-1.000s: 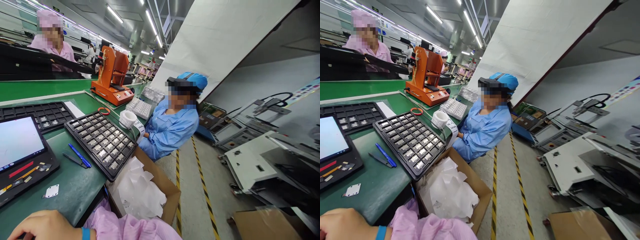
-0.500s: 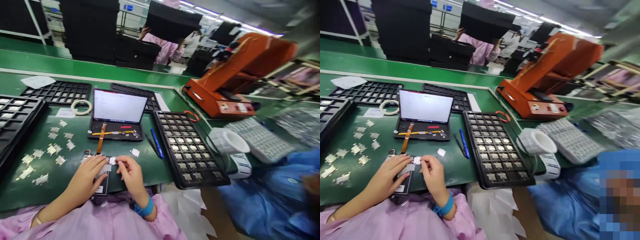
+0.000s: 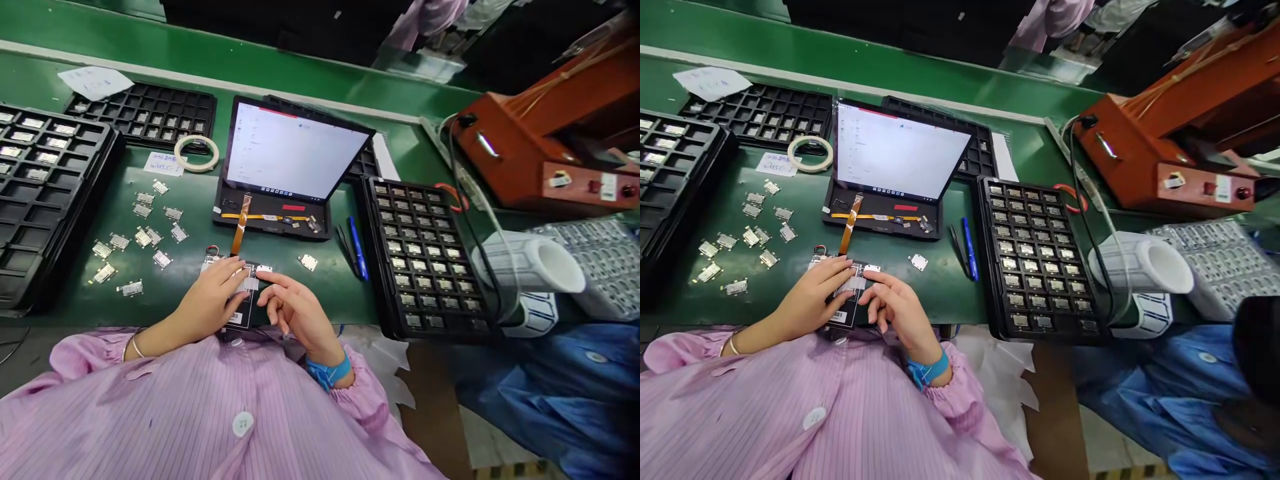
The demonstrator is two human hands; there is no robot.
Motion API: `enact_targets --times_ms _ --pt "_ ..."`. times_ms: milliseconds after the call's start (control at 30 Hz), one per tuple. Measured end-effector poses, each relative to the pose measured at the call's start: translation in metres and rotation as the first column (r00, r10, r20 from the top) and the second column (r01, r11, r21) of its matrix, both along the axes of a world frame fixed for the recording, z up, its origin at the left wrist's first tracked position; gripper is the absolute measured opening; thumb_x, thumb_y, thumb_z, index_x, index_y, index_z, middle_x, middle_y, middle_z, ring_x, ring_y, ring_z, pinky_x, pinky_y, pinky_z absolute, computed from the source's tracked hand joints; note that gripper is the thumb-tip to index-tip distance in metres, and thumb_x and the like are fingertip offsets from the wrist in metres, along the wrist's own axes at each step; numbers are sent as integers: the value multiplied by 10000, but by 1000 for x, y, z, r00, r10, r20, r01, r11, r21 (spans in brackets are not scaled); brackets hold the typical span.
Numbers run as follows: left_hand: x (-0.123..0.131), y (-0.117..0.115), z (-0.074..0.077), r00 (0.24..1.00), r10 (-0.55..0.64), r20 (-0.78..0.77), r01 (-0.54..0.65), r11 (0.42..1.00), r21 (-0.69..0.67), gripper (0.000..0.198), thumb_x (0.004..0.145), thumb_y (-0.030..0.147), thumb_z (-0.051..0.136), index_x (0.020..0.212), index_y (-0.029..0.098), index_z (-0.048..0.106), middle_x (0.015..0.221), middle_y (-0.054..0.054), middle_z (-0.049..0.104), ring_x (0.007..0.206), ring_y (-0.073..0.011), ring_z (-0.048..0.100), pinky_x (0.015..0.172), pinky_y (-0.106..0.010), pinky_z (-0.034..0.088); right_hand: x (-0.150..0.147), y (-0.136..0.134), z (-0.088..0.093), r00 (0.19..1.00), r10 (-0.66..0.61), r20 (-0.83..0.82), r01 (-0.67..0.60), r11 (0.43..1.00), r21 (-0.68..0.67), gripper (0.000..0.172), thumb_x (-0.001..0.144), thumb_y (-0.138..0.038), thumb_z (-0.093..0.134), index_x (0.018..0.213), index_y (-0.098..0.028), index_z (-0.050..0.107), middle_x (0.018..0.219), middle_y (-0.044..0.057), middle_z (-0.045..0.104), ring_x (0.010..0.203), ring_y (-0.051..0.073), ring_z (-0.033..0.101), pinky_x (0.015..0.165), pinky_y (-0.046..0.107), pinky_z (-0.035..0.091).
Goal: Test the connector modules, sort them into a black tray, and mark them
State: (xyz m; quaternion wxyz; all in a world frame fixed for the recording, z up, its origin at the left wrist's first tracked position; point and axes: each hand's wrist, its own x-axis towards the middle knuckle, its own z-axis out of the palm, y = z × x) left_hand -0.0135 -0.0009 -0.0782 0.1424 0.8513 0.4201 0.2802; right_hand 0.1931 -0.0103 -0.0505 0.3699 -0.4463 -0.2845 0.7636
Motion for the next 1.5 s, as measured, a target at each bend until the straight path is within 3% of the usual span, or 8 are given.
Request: enact_targets --times_ms 333,467,600,767,967,1100,1333,1500 --pt "1 0 1 1000 -12 8 12 999 36 329 931 214 564 1247 124 588 1286 -161 647 1259 -315 570 1051 -546 498 6 7 1 989 66 -136 -69 997 -17 339 872 -354 591 1074 -117 725 686 12 634 372 11 401 280 119 231" --pt "0 1 2 1000 -10 -18 11 999 50 311 936 224 564 1225 116 595 1275 -156 655 1235 -315 586 1044 -547 505 8 6 -1 991 -2 134 -19 988 155 327 899 -383 560 1102 -167 698 728 19 639 428 57 473 310 149 292" --pt "0 1 3 1000 -9 -24 11 998 58 312 935 238 573 1225 127 596 1272 -148 658 1236 -311 586 1042 -548 507 4 6 -8 644 -371 669 -219 748 626 287 871 -310 628 1125 -194 692 1209 151 649 1105 285 621 748 387 588" --pt "1 2 2 1000 -4 -23 5 998 64 311 931 229 579 1222 123 602 1266 -150 662 1232 -310 589 1038 -541 509 7 10 -23 345 -509 788 -609 518 601 286 926 -260 588 1171 -150 685 1478 214 457 1432 387 341 1089 616 378" --pt "1 -1 17 991 55 119 -58 998 25 319 927 266 600 1227 158 612 1231 -127 683 1186 -265 613 1030 -491 502 11 0 -19 413 -581 701 -555 449 700 275 948 -254 573 1200 -194 663 1393 165 556 1358 317 466 1058 545 445" --pt "9 1 39 947 160 280 -54 935 -350 262 868 327 676 1084 178 691 955 -58 757 824 -174 694 744 -312 579 4 -13 -8 601 -499 625 -518 353 780 315 946 -199 579 1257 -229 619 1053 75 718 972 209 661 862 396 531" --pt "19 1 46 962 122 245 45 812 -581 156 869 336 636 875 214 733 808 -3 756 681 -143 671 614 -242 531 1 -20 -5 770 -262 581 -221 746 629 101 914 -263 624 902 -178 679 781 11 688 692 133 614 651 248 480" --pt "16 5 45 988 38 150 53 825 -562 284 865 470 615 936 219 726 903 -28 768 787 -186 721 702 -269 584 1 -20 -8 781 -203 590 -225 790 570 146 920 -287 621 833 -175 654 773 -2 674 713 121 608 683 222 457"
